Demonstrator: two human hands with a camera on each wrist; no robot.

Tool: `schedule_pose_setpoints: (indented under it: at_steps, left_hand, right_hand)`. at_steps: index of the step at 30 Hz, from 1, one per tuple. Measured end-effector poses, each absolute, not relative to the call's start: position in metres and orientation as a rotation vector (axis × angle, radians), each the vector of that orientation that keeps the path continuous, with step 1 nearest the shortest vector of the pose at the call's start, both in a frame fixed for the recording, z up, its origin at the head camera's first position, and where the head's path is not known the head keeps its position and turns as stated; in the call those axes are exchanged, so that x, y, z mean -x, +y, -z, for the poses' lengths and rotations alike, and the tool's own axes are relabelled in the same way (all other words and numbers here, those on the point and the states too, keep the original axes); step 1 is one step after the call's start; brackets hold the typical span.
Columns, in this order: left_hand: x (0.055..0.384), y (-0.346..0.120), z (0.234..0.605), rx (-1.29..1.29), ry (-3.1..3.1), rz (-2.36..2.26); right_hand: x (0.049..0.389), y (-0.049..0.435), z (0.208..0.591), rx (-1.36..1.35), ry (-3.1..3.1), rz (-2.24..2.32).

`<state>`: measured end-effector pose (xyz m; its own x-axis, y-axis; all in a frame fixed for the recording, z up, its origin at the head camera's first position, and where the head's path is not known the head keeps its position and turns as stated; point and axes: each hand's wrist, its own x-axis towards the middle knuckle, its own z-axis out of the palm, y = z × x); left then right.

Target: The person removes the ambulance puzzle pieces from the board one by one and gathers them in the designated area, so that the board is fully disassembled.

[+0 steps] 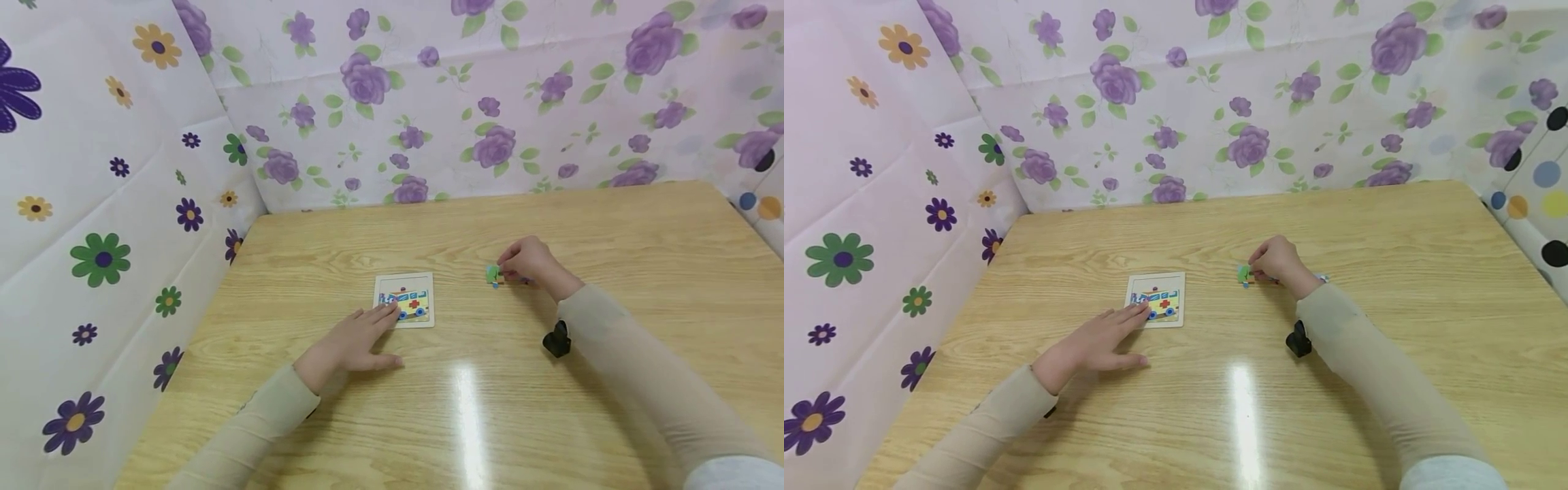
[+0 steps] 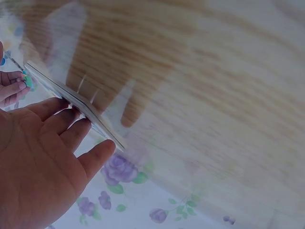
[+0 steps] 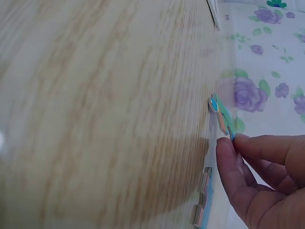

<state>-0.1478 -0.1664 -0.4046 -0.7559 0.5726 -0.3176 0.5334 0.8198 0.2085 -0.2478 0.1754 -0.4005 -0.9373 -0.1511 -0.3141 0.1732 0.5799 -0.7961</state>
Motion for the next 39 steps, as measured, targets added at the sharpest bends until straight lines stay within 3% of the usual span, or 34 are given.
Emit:
schedule_pose_setpoints:
  at_steps: [20,39]
  left_hand:
    - [0.147,-0.168,0.408,-0.867,2.653,-0.156]
    - [0.142,-0.164,0.407,-0.894,2.63,-0.239]
  right_hand:
    - [0.238,0.169,0.393,0.021,2.621,1.239]
    - [0.226,0.101,0.397,0.478,2.634,1.247]
